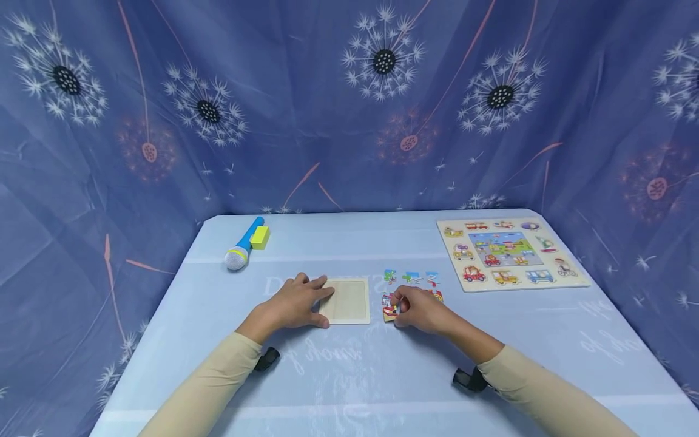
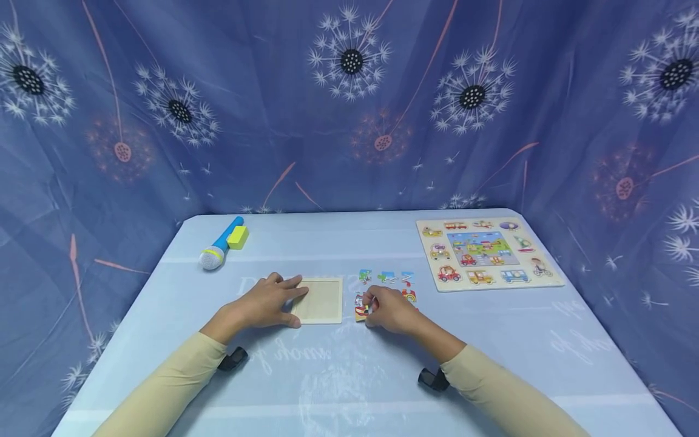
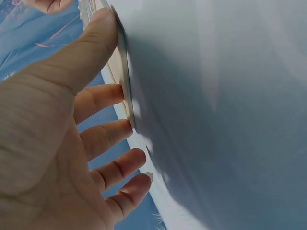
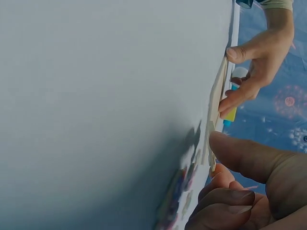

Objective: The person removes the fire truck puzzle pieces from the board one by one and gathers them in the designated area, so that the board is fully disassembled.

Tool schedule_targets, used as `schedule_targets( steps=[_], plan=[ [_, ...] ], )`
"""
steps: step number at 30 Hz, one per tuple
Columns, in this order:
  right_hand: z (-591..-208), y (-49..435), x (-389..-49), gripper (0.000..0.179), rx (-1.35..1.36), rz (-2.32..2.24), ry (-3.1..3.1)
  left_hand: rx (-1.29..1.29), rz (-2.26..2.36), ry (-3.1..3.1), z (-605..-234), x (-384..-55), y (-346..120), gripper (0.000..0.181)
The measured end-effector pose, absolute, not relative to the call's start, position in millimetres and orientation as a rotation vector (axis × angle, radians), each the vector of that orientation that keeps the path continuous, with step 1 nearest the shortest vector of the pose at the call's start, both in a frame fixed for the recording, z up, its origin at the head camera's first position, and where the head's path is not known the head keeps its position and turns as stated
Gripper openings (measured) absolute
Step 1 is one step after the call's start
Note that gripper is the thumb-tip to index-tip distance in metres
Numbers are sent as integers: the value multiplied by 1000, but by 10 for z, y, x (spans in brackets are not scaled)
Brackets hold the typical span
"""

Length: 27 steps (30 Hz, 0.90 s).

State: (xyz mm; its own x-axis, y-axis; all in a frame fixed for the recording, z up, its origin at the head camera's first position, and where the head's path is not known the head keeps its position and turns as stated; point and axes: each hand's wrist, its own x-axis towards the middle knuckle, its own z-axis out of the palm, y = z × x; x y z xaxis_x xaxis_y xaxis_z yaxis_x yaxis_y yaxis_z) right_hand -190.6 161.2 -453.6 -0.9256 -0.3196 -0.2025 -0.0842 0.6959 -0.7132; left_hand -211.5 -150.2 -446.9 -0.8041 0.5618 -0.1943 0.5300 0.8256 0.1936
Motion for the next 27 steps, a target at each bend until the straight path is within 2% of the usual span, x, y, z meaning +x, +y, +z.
schedule_targets(
  steps=[27],
  plan=[
    [-4612, 1569, -1902, 31, -277, -987, 2642, 846, 154, 2772, -4484, -2148, -1500, 79]
  ],
)
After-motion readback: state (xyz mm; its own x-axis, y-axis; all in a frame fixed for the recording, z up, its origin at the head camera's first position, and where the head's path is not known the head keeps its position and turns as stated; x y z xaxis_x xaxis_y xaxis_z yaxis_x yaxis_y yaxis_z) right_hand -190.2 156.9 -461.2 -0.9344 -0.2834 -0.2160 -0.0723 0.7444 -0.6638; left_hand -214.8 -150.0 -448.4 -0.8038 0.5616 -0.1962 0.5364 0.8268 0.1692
